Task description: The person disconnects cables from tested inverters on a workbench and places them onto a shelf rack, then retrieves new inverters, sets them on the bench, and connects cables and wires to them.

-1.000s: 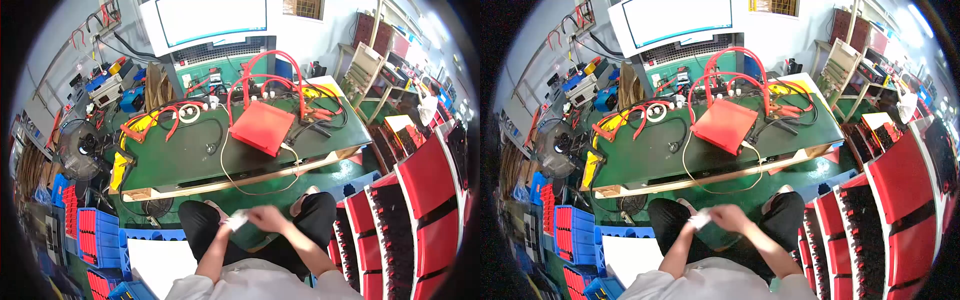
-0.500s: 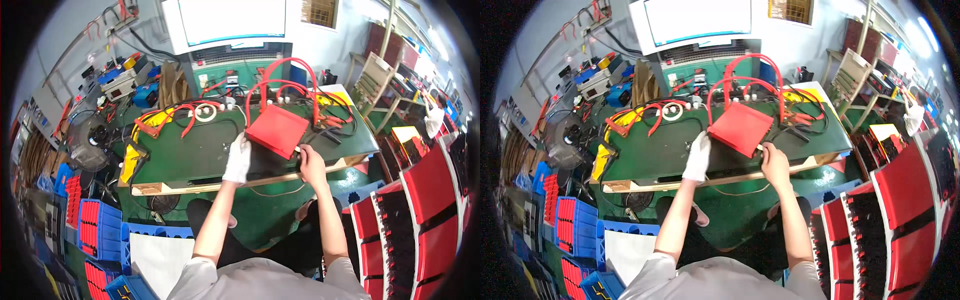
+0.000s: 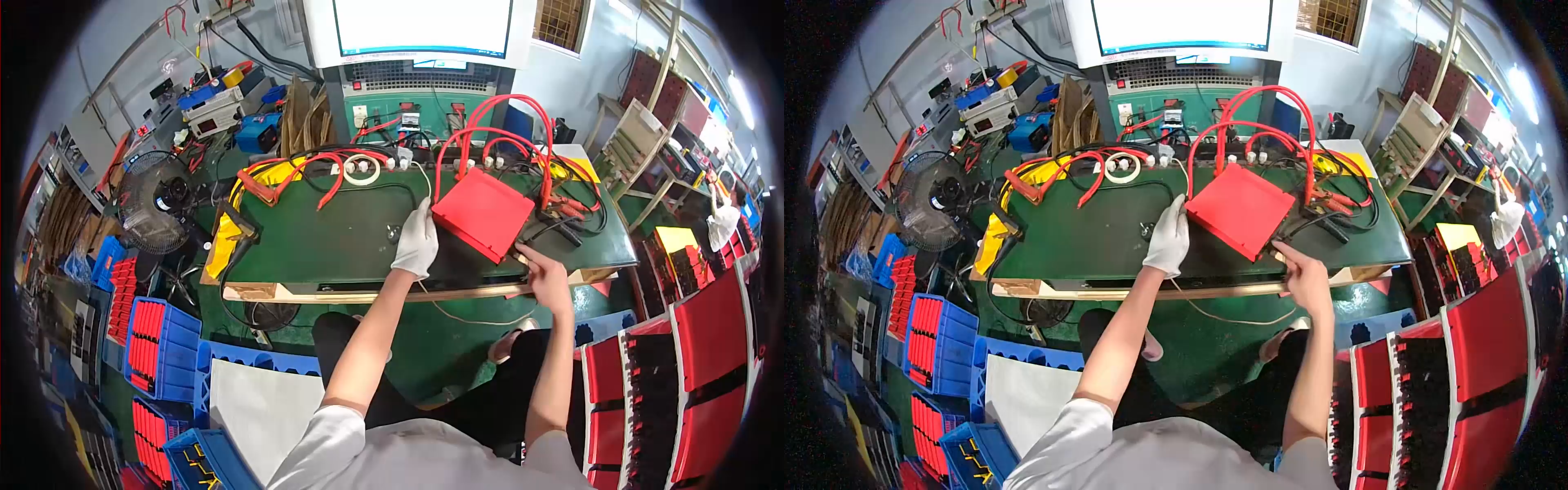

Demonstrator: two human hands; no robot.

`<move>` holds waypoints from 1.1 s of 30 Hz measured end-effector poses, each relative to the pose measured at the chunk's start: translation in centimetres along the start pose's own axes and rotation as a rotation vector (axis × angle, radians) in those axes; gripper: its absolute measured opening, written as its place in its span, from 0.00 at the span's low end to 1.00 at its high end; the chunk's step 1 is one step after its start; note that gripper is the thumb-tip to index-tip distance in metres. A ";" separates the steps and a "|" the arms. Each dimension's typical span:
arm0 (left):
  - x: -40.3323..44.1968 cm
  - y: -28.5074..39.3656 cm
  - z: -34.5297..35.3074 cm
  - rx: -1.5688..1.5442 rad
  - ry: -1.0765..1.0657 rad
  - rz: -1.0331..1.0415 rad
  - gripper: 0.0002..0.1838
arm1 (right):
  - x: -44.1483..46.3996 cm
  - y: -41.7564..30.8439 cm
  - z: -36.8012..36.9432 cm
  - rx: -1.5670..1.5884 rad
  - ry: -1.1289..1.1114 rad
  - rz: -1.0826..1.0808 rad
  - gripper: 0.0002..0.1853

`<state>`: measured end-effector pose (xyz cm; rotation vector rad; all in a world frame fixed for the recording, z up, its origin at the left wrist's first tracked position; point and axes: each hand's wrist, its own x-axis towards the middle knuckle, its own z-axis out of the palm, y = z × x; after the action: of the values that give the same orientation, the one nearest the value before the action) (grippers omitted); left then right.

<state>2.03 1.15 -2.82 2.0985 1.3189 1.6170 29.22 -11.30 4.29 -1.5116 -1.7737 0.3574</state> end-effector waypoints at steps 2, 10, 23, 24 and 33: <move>0.2 -0.6 0.2 0.013 -0.014 0.008 0.20 | -1.5 -0.2 -1.0 0.133 -0.127 0.167 0.18; 0.9 -1.0 -0.6 0.019 -0.179 -0.102 0.23 | -4.7 -5.1 7.6 0.278 -0.408 0.275 0.12; 0.8 -1.0 -0.5 -0.097 -0.169 -0.088 0.24 | -6.7 -8.6 18.6 0.641 0.016 0.261 0.13; 0.8 -0.5 -0.9 -0.103 -0.176 -0.074 0.24 | -6.8 -8.7 18.8 0.611 0.027 0.250 0.13; 0.9 -0.3 -1.0 -0.053 -0.217 -0.098 0.25 | -7.1 -9.5 20.5 0.742 0.128 0.286 0.12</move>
<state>1.00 1.62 -1.95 2.0751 1.2711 1.3286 8.12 -15.08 -5.83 -1.1941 -1.1246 0.9221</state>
